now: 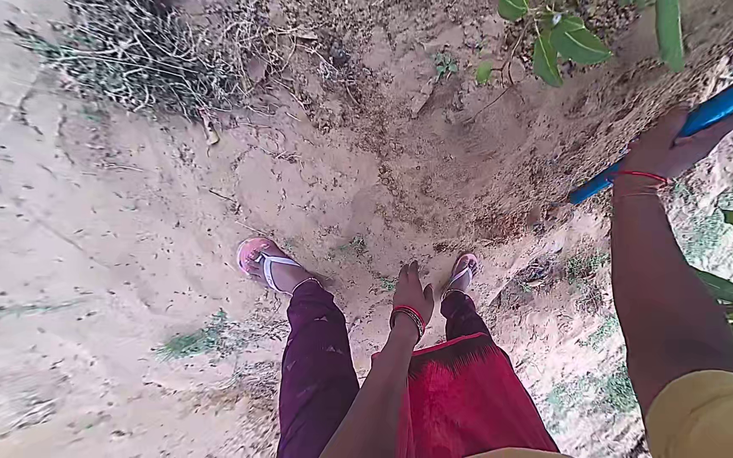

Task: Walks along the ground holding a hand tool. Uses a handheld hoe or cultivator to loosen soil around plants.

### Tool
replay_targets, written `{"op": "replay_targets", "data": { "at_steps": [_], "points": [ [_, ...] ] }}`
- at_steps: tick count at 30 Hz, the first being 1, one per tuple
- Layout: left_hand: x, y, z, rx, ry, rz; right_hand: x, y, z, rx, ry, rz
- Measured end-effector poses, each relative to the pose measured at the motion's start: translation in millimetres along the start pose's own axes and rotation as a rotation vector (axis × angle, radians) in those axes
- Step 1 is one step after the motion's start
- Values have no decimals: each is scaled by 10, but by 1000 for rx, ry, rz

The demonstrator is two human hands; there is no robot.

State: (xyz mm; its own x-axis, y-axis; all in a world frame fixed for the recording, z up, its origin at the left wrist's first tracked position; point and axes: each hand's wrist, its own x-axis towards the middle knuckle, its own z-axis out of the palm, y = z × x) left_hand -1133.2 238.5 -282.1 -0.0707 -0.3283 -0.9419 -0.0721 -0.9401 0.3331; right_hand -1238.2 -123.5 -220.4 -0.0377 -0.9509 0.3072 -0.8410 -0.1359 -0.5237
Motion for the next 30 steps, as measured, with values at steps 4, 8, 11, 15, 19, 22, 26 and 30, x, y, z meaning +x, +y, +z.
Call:
{"op": "replay_targets", "data": {
  "at_steps": [4,8,11,15,19,22,26,30],
  "points": [
    [-6,-13,-98,-24,-9,-3,-1150,-215,-127,425,-230,-83],
    [3,-64,-100,-61,-18,-21,-1662,-548,215,374,-548,-190],
    [27,-141,-12,-88,-29,-32,-1688,-817,873,143,-817,-154],
    [45,-249,85,-101,-56,-69,-1942,-267,1543,-463,-1209,88],
    [63,-244,87,-120,-52,-52,-2423,561,1462,-659,-1311,348],
    [47,-233,66,-131,-60,-55,-2342,508,1472,-690,-1356,343],
    [46,-163,-25,-129,-29,-40,-1936,201,1421,-833,-1520,204],
    [26,-110,-229,-116,53,-4,-1693,-104,967,-993,-1627,-33]
  ]
}}
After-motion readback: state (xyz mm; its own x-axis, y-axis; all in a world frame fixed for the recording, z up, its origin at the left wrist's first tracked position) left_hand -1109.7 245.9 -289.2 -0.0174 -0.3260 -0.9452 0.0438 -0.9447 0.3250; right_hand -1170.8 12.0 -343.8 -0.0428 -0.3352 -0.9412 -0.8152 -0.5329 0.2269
